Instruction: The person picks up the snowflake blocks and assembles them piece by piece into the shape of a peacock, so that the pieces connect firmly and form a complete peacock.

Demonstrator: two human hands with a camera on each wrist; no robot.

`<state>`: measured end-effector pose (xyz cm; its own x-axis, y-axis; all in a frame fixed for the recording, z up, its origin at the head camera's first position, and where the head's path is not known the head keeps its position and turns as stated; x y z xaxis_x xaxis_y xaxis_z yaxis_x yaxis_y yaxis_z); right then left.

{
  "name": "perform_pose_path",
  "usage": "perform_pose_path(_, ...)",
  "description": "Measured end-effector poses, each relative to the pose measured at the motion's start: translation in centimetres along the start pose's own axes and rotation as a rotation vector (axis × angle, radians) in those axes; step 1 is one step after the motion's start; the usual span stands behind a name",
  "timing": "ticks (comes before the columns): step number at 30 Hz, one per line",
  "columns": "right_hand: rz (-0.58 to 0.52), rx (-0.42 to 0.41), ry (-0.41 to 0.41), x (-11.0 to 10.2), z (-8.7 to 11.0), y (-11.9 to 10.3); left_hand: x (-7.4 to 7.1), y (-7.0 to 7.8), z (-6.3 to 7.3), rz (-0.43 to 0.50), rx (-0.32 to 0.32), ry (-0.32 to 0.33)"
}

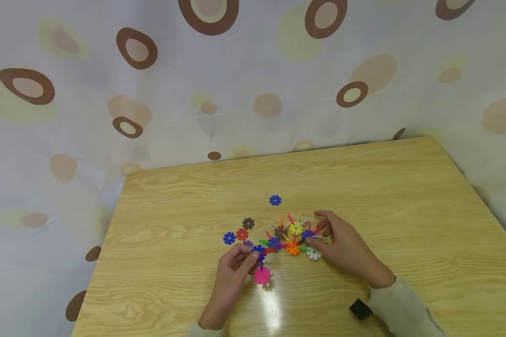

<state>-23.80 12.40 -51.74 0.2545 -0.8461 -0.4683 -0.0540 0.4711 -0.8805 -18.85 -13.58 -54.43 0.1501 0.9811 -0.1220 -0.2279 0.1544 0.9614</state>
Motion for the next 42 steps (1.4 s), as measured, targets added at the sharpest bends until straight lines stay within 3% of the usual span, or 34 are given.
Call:
perform_pose_path(6, -0.033, 0.05, -0.033, 0.5, -0.6, 0.3, 1.0, 0.4, -0.4, -0.085, 0.054, -0.006)
perform_pose_path(15, 0.02, 0.013, -0.04, 1.1, -1.8, -0.4, 1.5, 2.3, -0.2, -0.287, 0.204, 0.049)
perform_pose_path(19, 0.016, 0.012, -0.054, 1.3, -2.1, -0.4, 1.7, 2.5, 0.0, -0.332, 0.224, 0.053)
perform_pose_path(24, 0.01, 0.011, -0.065, 1.5, -2.1, -0.5, 1.8, 2.0, 0.1, -0.34, 0.212, 0.051)
perform_pose_path(32, -0.004, 0.02, -0.014, 1.3, -1.7, -1.1, 2.1, 1.9, 0.3, -0.317, 0.282, 0.053)
perform_pose_path(42, -0.195, 0.02, -0.03, 2.1, -1.7, -1.3, 1.5, 1.9, 0.3, -0.277, 0.27, 0.109)
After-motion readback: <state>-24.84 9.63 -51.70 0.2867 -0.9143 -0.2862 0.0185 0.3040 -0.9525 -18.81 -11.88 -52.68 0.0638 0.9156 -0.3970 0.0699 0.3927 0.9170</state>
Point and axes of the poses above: each hand's wrist, its own z-axis away from the middle knuckle, its own x-axis out of the palm, y = z × x, the point moved 9 cm from there along -z, towards the middle knuckle, and after that the axes turned 14 degrees about -z, right-handed, at the moved point
